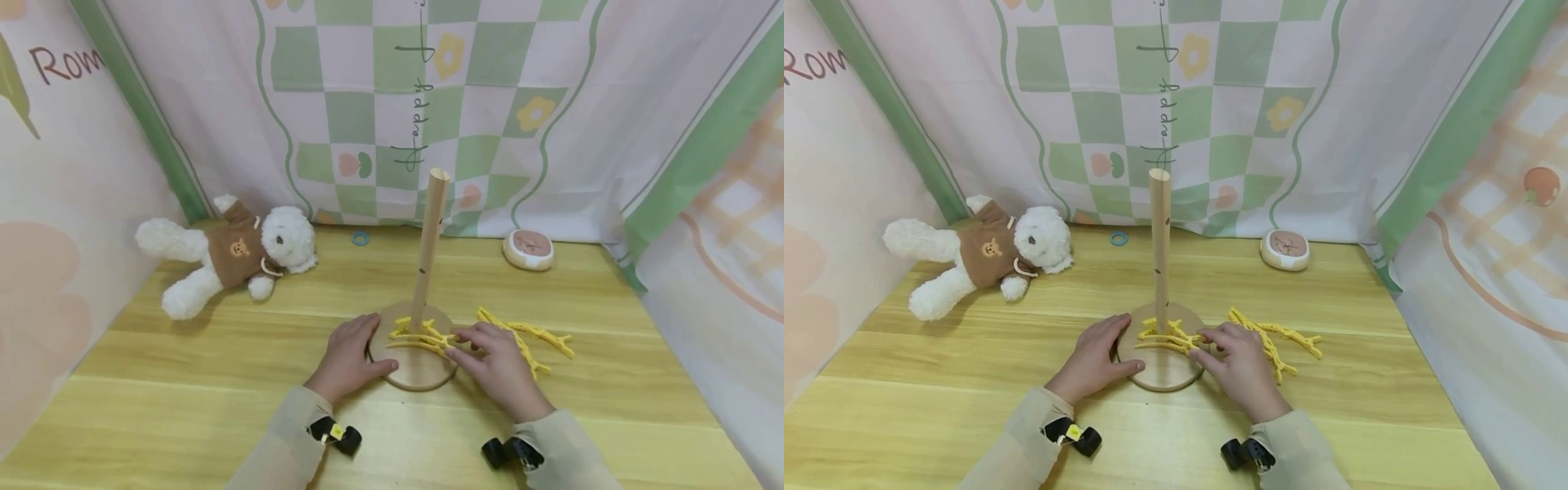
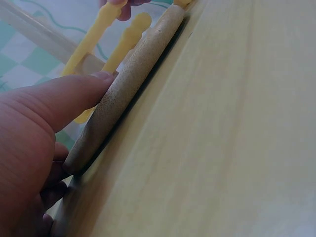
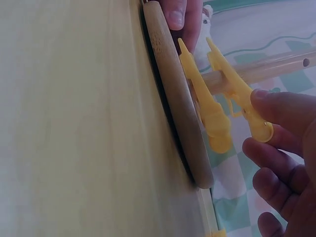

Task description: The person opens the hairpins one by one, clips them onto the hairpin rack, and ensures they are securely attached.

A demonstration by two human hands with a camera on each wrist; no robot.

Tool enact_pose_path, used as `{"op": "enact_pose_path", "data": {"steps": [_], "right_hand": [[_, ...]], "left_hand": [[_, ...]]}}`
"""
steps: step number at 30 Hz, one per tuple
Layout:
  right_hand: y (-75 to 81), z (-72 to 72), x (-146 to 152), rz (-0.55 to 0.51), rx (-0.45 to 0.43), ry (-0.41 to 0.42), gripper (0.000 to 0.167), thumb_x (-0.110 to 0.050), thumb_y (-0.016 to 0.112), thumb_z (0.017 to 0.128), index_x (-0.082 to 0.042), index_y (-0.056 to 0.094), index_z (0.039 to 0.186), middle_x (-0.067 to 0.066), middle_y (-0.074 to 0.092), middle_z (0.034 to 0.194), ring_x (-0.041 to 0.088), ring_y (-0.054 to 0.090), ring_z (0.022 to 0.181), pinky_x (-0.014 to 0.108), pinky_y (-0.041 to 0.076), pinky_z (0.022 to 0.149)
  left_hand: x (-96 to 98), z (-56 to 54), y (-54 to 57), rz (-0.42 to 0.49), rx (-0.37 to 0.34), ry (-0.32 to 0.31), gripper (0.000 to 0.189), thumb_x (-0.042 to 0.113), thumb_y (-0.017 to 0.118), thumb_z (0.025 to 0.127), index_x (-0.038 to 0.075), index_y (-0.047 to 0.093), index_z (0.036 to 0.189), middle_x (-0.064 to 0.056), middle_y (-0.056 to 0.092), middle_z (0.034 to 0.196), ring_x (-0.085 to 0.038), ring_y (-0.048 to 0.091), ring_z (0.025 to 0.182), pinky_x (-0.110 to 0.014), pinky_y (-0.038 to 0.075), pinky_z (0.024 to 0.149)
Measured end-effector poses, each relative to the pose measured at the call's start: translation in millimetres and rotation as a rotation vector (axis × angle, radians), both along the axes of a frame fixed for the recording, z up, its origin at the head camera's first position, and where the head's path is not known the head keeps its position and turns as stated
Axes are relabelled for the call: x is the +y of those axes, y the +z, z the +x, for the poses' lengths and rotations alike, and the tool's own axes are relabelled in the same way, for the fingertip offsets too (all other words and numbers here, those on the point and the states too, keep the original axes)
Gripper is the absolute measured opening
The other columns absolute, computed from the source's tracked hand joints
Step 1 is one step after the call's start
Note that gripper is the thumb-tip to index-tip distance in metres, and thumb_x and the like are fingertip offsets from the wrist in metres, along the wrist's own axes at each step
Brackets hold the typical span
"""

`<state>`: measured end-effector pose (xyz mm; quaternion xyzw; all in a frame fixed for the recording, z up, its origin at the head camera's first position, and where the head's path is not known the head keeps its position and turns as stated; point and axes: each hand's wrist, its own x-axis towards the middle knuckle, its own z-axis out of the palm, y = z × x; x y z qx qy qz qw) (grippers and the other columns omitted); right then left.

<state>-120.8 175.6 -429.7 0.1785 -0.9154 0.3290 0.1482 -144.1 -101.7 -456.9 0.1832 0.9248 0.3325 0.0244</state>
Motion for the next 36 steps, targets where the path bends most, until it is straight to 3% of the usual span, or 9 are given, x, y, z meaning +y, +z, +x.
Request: {"op": "enact_pose_path", "data": {"steps": [18,25,30,36], "right_hand": [[-4.2,-5.9,-5.0,-0.02,-0.043,0.005,0.036,-0.028,0.079,0.088,-0.009,0.074,0.118,-0.004,0.07,0.098,0.016,0.064,0.09,0.045,0.044,0.089],[-6.3,-6.2,-4.2,-0.052,-0.056,-0.005,0.039,-0.026,0.08,0.087,-0.008,0.072,0.121,-0.002,0.07,0.101,0.019,0.064,0.094,0.044,0.05,0.085],[-6.5,-4.7,0.0,-0.082,-0.019,-0.031,0.035,-0.024,0.082,0.085,-0.009,0.074,0.116,-0.003,0.07,0.102,0.018,0.065,0.095,0.042,0.057,0.08],[-7.5,-1.1,12.7,-0.1,0.012,-0.079,0.031,-0.022,0.083,0.084,-0.012,0.076,0.112,-0.005,0.07,0.102,0.016,0.063,0.09,0.033,0.055,0.071]], "left_hand": [[0.3,-1.0,0.3,0.002,-0.004,0.001,0.092,0.051,0.077,0.085,0.003,0.039,0.153,-0.016,0.041,0.156,-0.034,0.034,0.145,-0.054,0.018,0.121],[0.0,-0.9,1.0,-0.004,-0.005,0.004,0.092,0.051,0.076,0.085,0.003,0.039,0.153,-0.015,0.041,0.156,-0.034,0.033,0.146,-0.053,0.017,0.122],[0.0,-0.7,1.5,-0.001,-0.009,0.005,0.092,0.051,0.076,0.085,0.003,0.038,0.154,-0.015,0.04,0.156,-0.033,0.033,0.146,-0.052,0.016,0.122],[-0.1,-0.9,0.9,0.005,-0.002,0.006,0.092,0.051,0.077,0.084,0.003,0.039,0.153,-0.015,0.041,0.156,-0.033,0.033,0.146,-0.053,0.016,0.122]]}}
